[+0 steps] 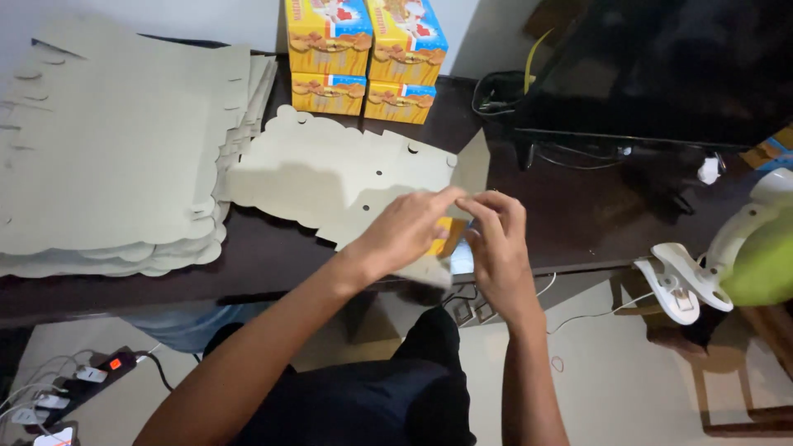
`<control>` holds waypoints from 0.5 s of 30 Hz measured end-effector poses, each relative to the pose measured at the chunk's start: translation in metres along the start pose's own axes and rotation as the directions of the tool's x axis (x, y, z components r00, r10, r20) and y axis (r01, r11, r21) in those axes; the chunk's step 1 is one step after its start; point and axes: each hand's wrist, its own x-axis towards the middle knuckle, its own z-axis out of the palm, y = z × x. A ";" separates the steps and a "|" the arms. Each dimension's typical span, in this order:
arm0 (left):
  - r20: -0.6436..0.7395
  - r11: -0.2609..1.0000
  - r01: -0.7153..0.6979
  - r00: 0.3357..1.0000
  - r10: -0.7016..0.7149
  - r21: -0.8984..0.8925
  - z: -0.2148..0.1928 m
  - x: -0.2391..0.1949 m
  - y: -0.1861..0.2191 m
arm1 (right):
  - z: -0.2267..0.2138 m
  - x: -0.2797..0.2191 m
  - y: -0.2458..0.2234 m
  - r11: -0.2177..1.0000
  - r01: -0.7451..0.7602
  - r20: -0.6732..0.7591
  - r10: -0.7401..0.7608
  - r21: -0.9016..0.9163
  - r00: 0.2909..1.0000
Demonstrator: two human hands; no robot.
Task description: The person assembles a flat cardboard sheet into a small rectangular box by folding and tucking the side flaps. They then place the completed box on a stack of similar boxes on the table.
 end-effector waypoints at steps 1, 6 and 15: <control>-0.003 1.000 0.003 1.000 -0.003 0.003 0.001 -0.003 -0.010 | 0.004 -0.011 0.007 1.000 0.004 0.000 -0.004 0.004 1.000; -0.033 0.987 -0.032 0.999 0.027 -0.161 -0.004 -0.019 -0.030 | 0.033 -0.066 0.044 0.995 0.035 -0.065 -0.029 0.096 0.997; -0.114 0.993 -0.113 0.987 0.110 -0.021 0.029 -0.029 -0.050 | 0.087 -0.083 0.046 0.988 0.141 -0.149 -0.148 -0.057 0.978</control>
